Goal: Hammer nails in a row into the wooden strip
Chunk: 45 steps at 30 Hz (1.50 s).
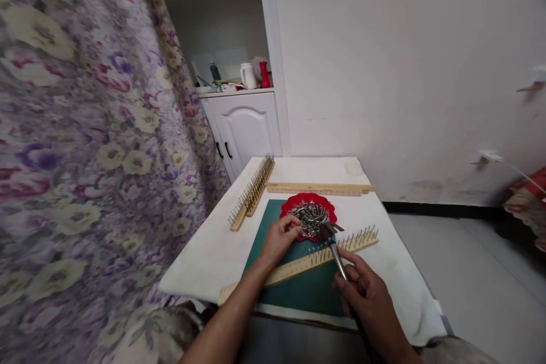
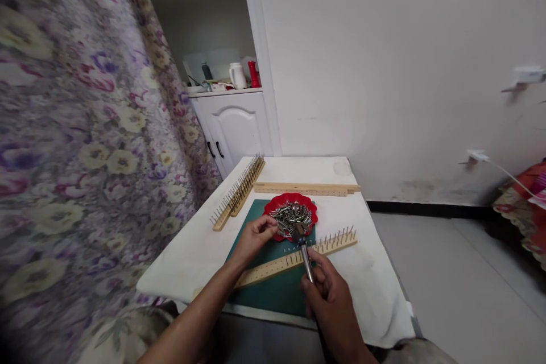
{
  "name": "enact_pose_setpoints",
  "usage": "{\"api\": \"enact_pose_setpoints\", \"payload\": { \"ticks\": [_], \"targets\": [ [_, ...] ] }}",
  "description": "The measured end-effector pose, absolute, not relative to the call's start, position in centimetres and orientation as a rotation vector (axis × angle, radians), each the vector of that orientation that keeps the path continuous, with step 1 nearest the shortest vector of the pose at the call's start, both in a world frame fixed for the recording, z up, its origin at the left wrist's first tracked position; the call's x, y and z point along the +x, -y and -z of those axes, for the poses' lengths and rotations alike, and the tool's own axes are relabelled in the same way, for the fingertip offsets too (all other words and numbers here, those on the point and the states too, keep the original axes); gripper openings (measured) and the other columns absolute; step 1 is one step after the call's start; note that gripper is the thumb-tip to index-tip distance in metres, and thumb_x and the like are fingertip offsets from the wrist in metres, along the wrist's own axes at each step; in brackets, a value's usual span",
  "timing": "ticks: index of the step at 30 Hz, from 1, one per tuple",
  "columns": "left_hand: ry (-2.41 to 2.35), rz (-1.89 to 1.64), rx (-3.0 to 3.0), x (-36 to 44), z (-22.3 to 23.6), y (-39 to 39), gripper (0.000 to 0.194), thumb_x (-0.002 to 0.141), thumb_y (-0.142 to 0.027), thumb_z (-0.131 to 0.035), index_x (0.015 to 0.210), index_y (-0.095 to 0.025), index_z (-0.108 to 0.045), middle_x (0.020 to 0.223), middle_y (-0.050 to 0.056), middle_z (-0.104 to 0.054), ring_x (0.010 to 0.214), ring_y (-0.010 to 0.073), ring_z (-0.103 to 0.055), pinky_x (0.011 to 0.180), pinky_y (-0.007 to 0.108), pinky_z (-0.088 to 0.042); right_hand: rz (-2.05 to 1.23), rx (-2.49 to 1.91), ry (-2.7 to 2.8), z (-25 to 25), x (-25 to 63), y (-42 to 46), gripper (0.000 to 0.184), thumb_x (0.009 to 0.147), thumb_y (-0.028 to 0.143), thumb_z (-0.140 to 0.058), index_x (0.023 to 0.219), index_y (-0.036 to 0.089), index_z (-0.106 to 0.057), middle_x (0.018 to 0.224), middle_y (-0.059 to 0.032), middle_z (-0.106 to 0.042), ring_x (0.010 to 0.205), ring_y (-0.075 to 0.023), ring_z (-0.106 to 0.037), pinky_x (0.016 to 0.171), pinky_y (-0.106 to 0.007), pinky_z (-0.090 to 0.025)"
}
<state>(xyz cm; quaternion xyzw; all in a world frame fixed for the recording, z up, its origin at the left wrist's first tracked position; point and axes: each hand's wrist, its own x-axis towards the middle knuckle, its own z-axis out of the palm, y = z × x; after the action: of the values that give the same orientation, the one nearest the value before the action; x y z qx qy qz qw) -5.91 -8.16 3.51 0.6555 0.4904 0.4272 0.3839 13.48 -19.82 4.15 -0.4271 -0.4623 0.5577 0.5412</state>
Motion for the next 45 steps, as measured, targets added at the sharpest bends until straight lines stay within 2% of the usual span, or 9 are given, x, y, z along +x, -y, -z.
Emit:
{"api": "enact_pose_setpoints", "payload": {
  "ticks": [4, 9, 13, 19, 35, 45],
  "targets": [
    [-1.143, -1.198, 1.314, -6.0, -2.2, 10.5, 0.019, 0.072, -0.031, -0.064, 0.077, -0.014, -0.058, 0.069, 0.003, -0.067, 0.058, 0.0111, -0.057, 0.058, 0.022, -0.043, -1.331, -1.024, 1.154, -3.9, 13.6, 20.0, 0.048, 0.083, 0.034, -0.061, 0.125, 0.017, -0.047, 0.063, 0.0059, -0.051, 0.042, -0.0071, -0.039, 0.039, -0.018, -0.031],
    [-1.228, -1.227, 1.176, -5.8, -0.1, 12.8, 0.026, 0.070, -0.038, -0.067, 0.074, -0.014, -0.060, 0.065, 0.003, -0.066, 0.055, 0.0106, -0.056, 0.057, 0.021, -0.043, -1.320, -1.040, 1.182, -3.7, 13.6, 20.0, 0.044, 0.085, 0.034, -0.059, 0.124, 0.018, -0.047, 0.065, 0.0051, -0.053, 0.041, -0.0075, -0.040, 0.040, -0.019, -0.030],
    [-1.371, -1.209, 1.294, -5.4, 0.9, 13.3, 0.024, 0.071, -0.038, -0.065, 0.075, -0.014, -0.063, 0.062, 0.000, -0.064, 0.060, 0.0131, -0.057, 0.059, 0.021, -0.041, -1.317, -1.047, 1.185, -3.6, 13.6, 20.0, 0.046, 0.084, 0.034, -0.060, 0.125, 0.018, -0.047, 0.064, 0.0053, -0.052, 0.041, -0.0079, -0.040, 0.040, -0.019, -0.029],
    [-1.471, -1.161, 1.472, -5.0, 1.2, 13.5, 0.020, 0.074, -0.034, -0.059, 0.075, -0.015, -0.066, 0.060, -0.002, -0.058, 0.057, 0.0115, -0.049, 0.053, 0.020, -0.033, -1.335, -1.038, 1.173, -3.7, 13.7, 20.1, 0.047, 0.083, 0.035, -0.060, 0.125, 0.019, -0.047, 0.065, 0.0050, -0.054, 0.041, -0.0086, -0.042, 0.040, -0.020, -0.032],
    [-1.515, -1.145, 1.590, -4.7, 1.4, 13.7, 0.019, 0.076, -0.032, -0.056, 0.078, -0.017, -0.067, 0.070, 0.000, -0.063, 0.065, 0.0142, -0.053, 0.058, 0.021, -0.037, -1.366, -1.042, 1.106, -4.1, 13.2, 20.4, 0.046, 0.076, 0.033, -0.066, 0.118, 0.018, -0.055, 0.058, 0.0080, -0.045, 0.040, -0.0080, -0.038, 0.036, -0.018, -0.033],
    [-1.528, -1.155, 1.676, -4.7, 1.7, 13.7, 0.015, 0.077, -0.027, -0.056, 0.075, -0.017, -0.067, 0.069, 0.000, -0.060, 0.065, 0.0135, -0.053, 0.059, 0.021, -0.036, -1.473, -0.993, 1.152, -3.3, 12.6, 20.5, 0.041, 0.077, 0.030, -0.065, 0.116, 0.019, -0.056, 0.060, 0.0050, -0.056, 0.036, -0.0062, -0.040, 0.035, -0.017, -0.032]
  ]
}}
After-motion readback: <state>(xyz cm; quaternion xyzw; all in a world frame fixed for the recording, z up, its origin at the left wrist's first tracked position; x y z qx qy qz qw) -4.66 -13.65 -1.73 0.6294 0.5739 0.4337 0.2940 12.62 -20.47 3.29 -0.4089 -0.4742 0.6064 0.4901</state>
